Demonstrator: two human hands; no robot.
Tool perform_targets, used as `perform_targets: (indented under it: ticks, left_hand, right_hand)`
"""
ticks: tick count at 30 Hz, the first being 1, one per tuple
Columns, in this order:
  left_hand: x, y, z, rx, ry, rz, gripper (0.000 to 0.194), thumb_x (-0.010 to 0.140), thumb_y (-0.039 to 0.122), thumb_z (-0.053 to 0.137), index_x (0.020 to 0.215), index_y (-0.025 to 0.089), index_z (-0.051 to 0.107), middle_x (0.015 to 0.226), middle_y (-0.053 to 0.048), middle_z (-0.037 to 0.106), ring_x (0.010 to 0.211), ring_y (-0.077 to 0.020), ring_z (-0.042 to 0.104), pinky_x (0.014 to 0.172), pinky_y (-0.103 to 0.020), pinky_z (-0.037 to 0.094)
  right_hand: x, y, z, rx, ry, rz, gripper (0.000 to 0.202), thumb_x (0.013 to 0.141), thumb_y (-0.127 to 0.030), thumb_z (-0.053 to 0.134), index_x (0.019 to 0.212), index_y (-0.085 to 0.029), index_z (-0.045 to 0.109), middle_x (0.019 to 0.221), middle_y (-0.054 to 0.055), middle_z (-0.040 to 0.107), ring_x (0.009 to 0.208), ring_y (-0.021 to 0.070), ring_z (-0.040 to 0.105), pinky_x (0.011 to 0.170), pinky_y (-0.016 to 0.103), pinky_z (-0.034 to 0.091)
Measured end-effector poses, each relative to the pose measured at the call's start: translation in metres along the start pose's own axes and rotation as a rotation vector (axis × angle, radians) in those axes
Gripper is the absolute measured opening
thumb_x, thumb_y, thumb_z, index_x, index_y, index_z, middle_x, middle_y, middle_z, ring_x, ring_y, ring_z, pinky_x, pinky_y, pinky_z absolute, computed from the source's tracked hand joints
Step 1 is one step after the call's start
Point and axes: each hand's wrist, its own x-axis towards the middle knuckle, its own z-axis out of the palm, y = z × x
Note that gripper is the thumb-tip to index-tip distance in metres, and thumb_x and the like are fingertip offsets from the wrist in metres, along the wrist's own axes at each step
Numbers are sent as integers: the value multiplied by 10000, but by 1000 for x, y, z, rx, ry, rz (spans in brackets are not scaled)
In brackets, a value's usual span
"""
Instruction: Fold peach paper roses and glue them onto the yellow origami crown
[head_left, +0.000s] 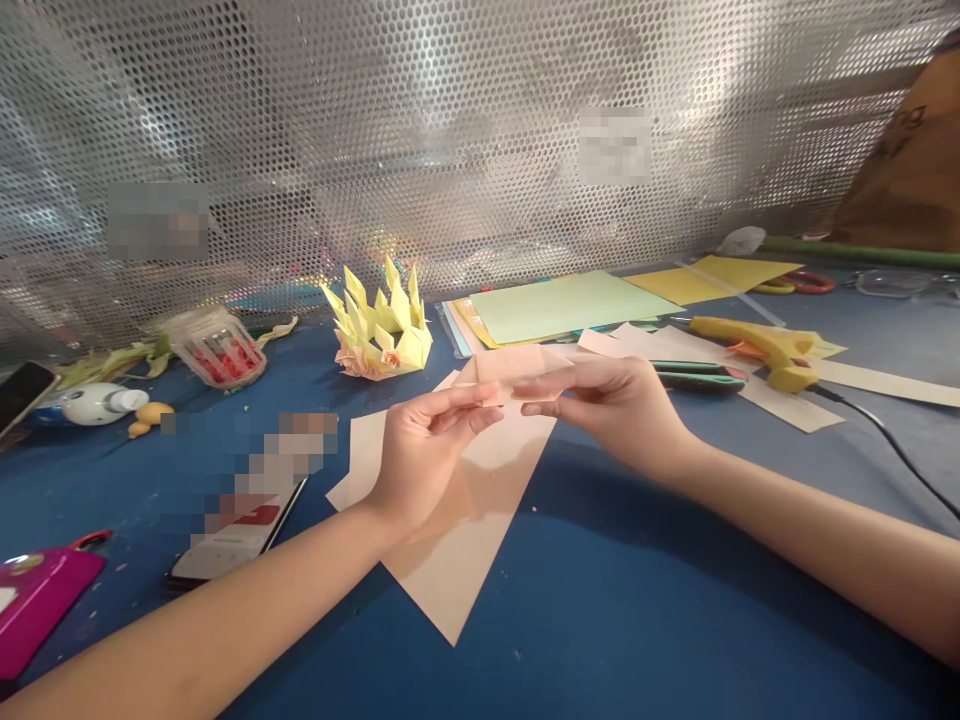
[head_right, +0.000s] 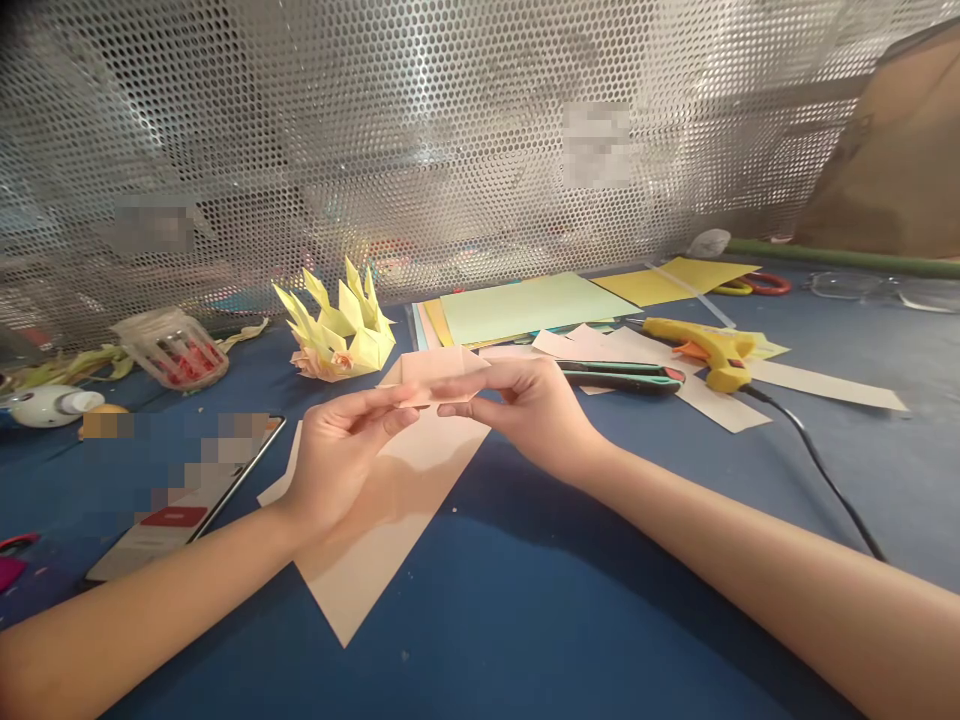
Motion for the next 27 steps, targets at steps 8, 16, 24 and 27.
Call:
perform_targets:
  ticks: [8,16,24,27]
  left_hand:
    - [0,2,0,-42,-22,17,42,844,295,881,837,266,852,958,-17,849,985,-218,789,980,-365,603]
    - [1,-6,0,-179,49,-48,327,783,257,933,903,236,630,804,62,776,877,-148,775,946,-325,579]
    - [2,-4,2,-172,63,-120,482,764,285,940,1156,225,665,893,17,798,930,-182,773,953,-342,560]
    - [3,-4,1,-163,68,-118,370,763,299,940,1021,207,691,871,7,804,912,-183,766,963,-350,551]
  right_hand:
    - [-4,-4,6,53,16,0,173,742,-499,903,831,-356,864,878,0,843,857,256,814,820,399,685]
    - [-6,-4,10,81,44,57,206,734,-515,899,809,-327,860,872,10,843,865,270,817,853,413,691]
    - [-6,-4,10,94,27,84,258,720,-543,902,813,-306,863,872,30,844,880,280,816,837,416,687]
    - [-6,-4,11,108,18,84,220,729,-505,906,836,-316,866,892,22,846,894,270,817,842,398,684]
